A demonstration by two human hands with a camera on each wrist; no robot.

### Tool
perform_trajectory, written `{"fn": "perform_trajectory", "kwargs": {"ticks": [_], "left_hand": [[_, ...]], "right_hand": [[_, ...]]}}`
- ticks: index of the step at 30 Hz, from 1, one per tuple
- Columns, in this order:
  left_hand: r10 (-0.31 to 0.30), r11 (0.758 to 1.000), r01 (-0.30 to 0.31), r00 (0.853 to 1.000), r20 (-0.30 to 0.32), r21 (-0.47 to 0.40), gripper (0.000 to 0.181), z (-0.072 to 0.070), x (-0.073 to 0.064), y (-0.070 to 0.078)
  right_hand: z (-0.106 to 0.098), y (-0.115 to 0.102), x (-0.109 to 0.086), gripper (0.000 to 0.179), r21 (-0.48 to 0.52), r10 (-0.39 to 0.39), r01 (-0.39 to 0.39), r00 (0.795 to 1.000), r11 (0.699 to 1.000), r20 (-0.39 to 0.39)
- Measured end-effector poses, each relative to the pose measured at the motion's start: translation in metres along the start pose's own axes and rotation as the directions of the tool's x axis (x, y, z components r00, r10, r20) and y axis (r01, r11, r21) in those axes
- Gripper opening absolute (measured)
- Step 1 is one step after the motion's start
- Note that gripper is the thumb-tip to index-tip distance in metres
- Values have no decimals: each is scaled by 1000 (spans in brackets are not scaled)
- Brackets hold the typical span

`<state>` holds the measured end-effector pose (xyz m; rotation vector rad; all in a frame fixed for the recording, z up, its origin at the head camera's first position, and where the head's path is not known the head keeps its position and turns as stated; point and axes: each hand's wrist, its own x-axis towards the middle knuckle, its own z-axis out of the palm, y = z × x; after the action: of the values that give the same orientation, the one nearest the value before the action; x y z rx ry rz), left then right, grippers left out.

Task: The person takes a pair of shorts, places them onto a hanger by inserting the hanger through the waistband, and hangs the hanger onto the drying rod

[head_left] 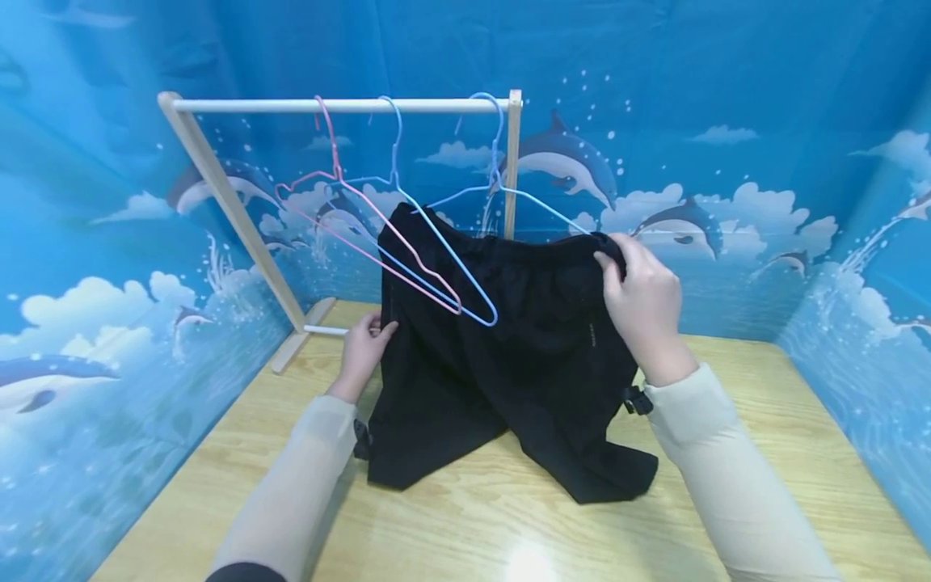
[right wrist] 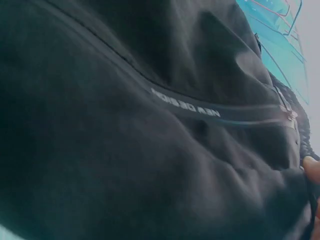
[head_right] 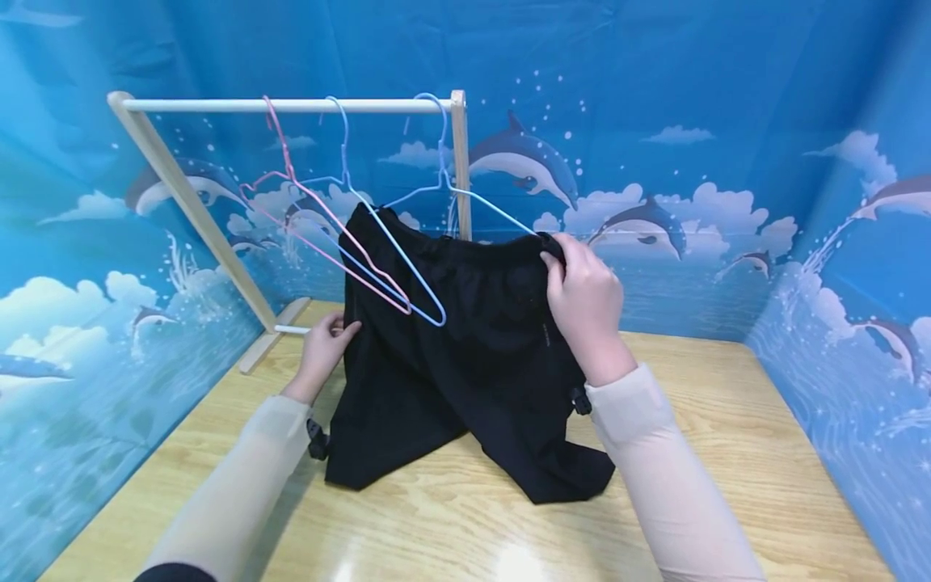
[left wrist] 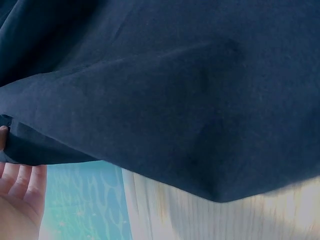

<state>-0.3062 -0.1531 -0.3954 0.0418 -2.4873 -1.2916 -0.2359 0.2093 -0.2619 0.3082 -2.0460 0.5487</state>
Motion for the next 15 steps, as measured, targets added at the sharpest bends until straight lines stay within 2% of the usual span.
{"fn": "perform_trajectory", "kwargs": {"ticks": [9,15], "left_hand": [[-32,999,32,999,-10,4,40,0,0,1],[-42,999,42,999,-27,19,40,-1,-1,0]], "right_hand": [[-5,-2,-1,34,-43,16,-12,996,999,91],[-9,1,-2,36,-26,52,-48,989,998,142]]}}
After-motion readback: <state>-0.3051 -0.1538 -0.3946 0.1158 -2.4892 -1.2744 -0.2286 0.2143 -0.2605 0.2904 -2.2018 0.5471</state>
